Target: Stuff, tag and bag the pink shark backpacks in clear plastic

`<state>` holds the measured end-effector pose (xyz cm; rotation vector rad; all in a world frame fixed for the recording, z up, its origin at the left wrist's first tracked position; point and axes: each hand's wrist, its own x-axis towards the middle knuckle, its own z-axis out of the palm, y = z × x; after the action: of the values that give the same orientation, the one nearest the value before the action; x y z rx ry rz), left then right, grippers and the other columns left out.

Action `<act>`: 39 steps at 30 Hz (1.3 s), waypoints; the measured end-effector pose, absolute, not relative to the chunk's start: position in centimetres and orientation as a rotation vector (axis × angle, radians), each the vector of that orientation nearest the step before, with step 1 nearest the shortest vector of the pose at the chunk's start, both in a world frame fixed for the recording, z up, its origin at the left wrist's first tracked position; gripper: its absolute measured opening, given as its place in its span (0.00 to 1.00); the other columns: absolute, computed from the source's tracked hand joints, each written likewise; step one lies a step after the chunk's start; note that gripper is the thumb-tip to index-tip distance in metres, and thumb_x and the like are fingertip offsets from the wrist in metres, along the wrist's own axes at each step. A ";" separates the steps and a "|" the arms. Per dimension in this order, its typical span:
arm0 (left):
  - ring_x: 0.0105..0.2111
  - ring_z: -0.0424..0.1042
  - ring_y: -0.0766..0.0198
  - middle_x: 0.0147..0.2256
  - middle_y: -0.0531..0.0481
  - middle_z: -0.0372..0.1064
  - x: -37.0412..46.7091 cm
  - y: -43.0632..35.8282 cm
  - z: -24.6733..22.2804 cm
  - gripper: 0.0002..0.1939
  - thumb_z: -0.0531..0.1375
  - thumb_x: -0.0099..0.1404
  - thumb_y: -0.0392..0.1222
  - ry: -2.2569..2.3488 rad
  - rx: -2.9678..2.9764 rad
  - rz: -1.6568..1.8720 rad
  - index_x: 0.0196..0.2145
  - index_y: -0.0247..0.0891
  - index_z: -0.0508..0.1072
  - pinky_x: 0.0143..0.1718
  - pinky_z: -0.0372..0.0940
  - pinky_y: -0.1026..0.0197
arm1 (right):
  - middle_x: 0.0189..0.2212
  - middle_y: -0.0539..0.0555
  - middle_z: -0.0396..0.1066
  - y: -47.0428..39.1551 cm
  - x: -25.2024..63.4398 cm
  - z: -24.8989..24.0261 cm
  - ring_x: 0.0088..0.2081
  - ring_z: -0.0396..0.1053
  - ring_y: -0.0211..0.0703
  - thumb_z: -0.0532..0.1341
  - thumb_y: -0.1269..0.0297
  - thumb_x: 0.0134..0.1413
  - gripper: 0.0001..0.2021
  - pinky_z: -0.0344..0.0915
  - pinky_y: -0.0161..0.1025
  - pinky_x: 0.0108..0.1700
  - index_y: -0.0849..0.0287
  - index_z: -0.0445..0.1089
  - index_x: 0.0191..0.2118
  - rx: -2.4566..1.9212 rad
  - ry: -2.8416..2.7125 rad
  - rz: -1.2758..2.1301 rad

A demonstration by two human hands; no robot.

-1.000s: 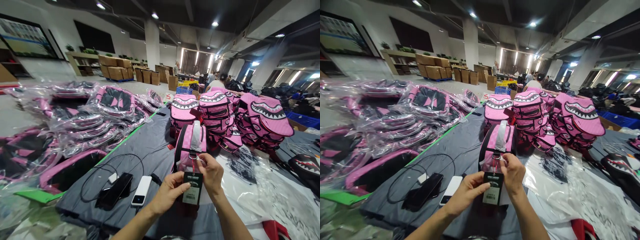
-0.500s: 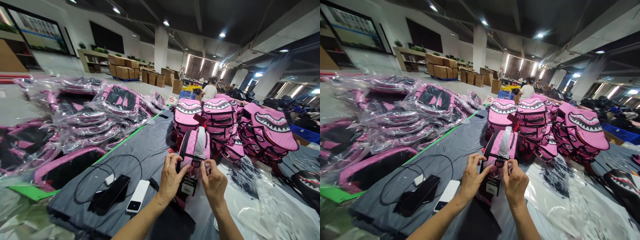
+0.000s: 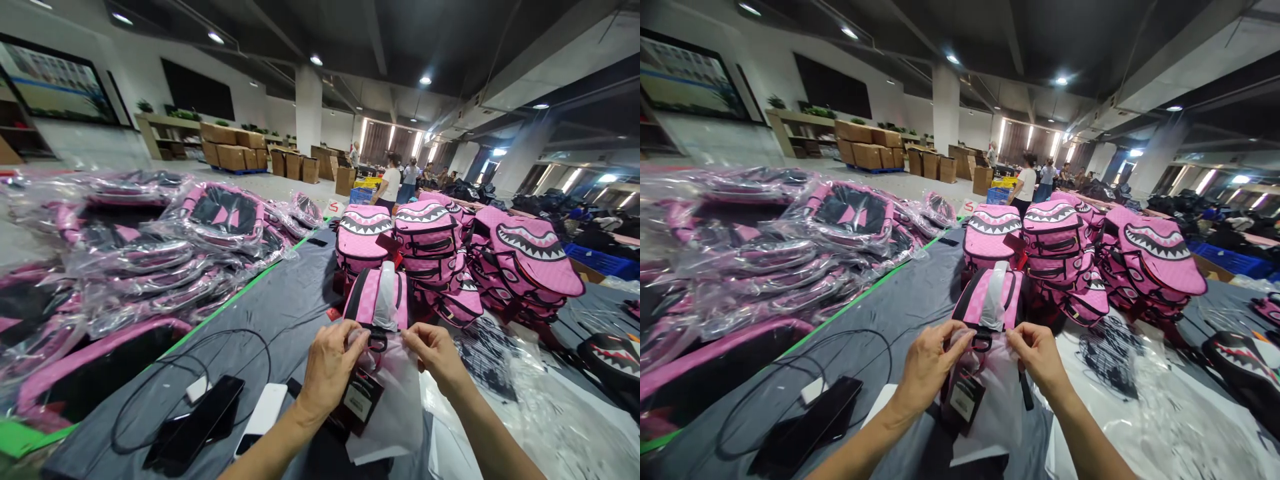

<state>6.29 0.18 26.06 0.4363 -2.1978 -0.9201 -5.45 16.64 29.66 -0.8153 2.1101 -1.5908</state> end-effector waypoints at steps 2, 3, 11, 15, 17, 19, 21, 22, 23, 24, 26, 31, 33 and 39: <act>0.26 0.68 0.61 0.24 0.54 0.75 6.1 0.2 26.1 0.13 0.59 0.67 0.47 -2.223 0.449 -0.916 0.27 0.42 0.75 0.33 0.55 0.59 | 0.13 0.43 0.55 16.4 -5.4 29.9 0.14 0.52 0.30 0.67 0.32 0.40 0.30 0.46 0.31 0.16 0.57 0.63 0.21 -0.742 2.042 -1.611; 0.25 0.68 0.62 0.24 0.54 0.74 5.9 0.3 26.2 0.13 0.59 0.68 0.45 -2.236 0.456 -0.902 0.25 0.42 0.74 0.33 0.55 0.59 | 0.12 0.43 0.55 16.2 -5.3 30.1 0.13 0.52 0.30 0.67 0.32 0.39 0.30 0.44 0.30 0.16 0.57 0.63 0.21 -0.732 2.020 -1.613; 0.27 0.66 0.63 0.24 0.54 0.71 3.6 0.3 27.8 0.12 0.59 0.66 0.40 -2.225 0.475 -0.911 0.24 0.40 0.70 0.34 0.54 0.61 | 0.11 0.46 0.62 13.1 -4.2 30.7 0.13 0.61 0.35 0.63 0.35 0.49 0.27 0.52 0.31 0.15 0.57 0.65 0.22 -0.967 1.936 -1.447; 0.21 0.61 0.67 0.19 0.58 0.65 4.5 -0.3 27.9 0.17 0.57 0.67 0.46 -2.196 0.505 -1.184 0.22 0.39 0.68 0.32 0.53 0.62 | 0.22 0.50 0.72 13.1 -4.3 30.1 0.15 0.65 0.34 0.60 0.38 0.55 0.25 0.57 0.31 0.17 0.60 0.70 0.29 -1.031 1.829 -1.365; 0.22 0.61 0.66 0.19 0.58 0.64 5.4 -0.4 27.7 0.18 0.58 0.67 0.51 -2.191 0.557 -1.203 0.23 0.40 0.70 0.32 0.53 0.61 | 0.29 0.52 0.75 13.4 -4.5 29.9 0.16 0.66 0.33 0.60 0.41 0.56 0.24 0.61 0.32 0.19 0.61 0.73 0.37 -1.063 1.790 -1.339; 0.27 0.64 0.63 0.23 0.56 0.68 6.2 -0.1 27.3 0.18 0.59 0.65 0.57 -2.198 0.594 -1.107 0.27 0.40 0.73 0.36 0.54 0.59 | 0.30 0.52 0.75 13.6 -4.6 29.9 0.17 0.67 0.34 0.59 0.44 0.59 0.23 0.63 0.32 0.20 0.61 0.74 0.45 -1.125 1.804 -1.295; 0.34 0.67 0.58 0.29 0.53 0.72 6.8 0.4 26.7 0.16 0.62 0.63 0.57 -2.197 0.610 -1.007 0.30 0.41 0.75 0.40 0.54 0.57 | 0.28 0.51 0.74 13.6 -4.7 29.9 0.17 0.68 0.35 0.57 0.48 0.62 0.22 0.64 0.32 0.21 0.62 0.73 0.50 -1.197 1.844 -1.240; 0.36 0.67 0.57 0.31 0.53 0.73 6.9 0.7 26.4 0.14 0.63 0.63 0.55 -2.183 0.620 -0.984 0.31 0.41 0.75 0.41 0.54 0.56 | 0.27 0.51 0.74 13.6 -4.7 29.8 0.17 0.69 0.35 0.56 0.50 0.62 0.22 0.64 0.32 0.21 0.62 0.72 0.52 -1.227 1.855 -1.209; 0.37 0.67 0.56 0.32 0.52 0.73 6.9 1.0 26.0 0.12 0.62 0.64 0.52 -2.157 0.636 -0.983 0.32 0.41 0.76 0.42 0.54 0.55 | 0.27 0.51 0.74 13.5 -4.8 29.8 0.17 0.69 0.35 0.55 0.52 0.63 0.22 0.65 0.32 0.21 0.61 0.71 0.53 -1.246 1.856 -1.184; 0.38 0.67 0.56 0.31 0.52 0.74 6.8 1.2 25.7 0.09 0.62 0.65 0.48 -2.119 0.660 -0.997 0.32 0.42 0.76 0.42 0.54 0.55 | 0.28 0.51 0.74 13.5 -4.8 29.8 0.17 0.69 0.35 0.54 0.53 0.63 0.21 0.65 0.32 0.21 0.61 0.70 0.55 -1.260 1.850 -1.163; 0.37 0.67 0.57 0.31 0.53 0.74 6.5 1.7 25.1 0.07 0.60 0.65 0.44 -2.020 0.700 -1.055 0.32 0.42 0.77 0.42 0.54 0.55 | 0.30 0.52 0.75 13.4 -5.0 29.8 0.17 0.69 0.35 0.52 0.57 0.65 0.21 0.64 0.32 0.20 0.60 0.68 0.58 -1.308 1.842 -1.107; 0.33 0.66 0.61 0.25 0.56 0.70 5.4 2.1 24.5 0.07 0.63 0.61 0.37 -1.836 0.738 -1.089 0.25 0.41 0.74 0.40 0.55 0.57 | 0.28 0.50 0.74 14.2 -7.2 31.4 0.19 0.67 0.33 0.53 0.65 0.68 0.18 0.59 0.29 0.23 0.58 0.67 0.59 -1.869 2.031 -0.837; 0.31 0.65 0.63 0.22 0.57 0.67 5.0 2.2 24.5 0.10 0.63 0.59 0.34 -1.807 0.720 -1.034 0.22 0.40 0.71 0.39 0.55 0.58 | 0.34 0.52 0.75 14.6 -8.6 32.6 0.23 0.67 0.32 0.53 0.69 0.69 0.17 0.56 0.29 0.24 0.54 0.69 0.58 -2.337 2.115 -0.581; 0.29 0.63 0.64 0.22 0.58 0.65 4.6 2.2 24.3 0.11 0.63 0.59 0.30 -1.771 0.655 -0.767 0.22 0.40 0.69 0.36 0.56 0.60 | 0.40 0.51 0.72 13.2 -10.9 34.1 0.29 0.67 0.32 0.53 0.71 0.71 0.15 0.51 0.32 0.24 0.48 0.69 0.56 -2.977 1.925 0.144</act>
<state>4.61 2.19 24.34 0.6549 -1.7709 -0.7673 -10.87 13.19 34.13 -2.9774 1.9250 0.1439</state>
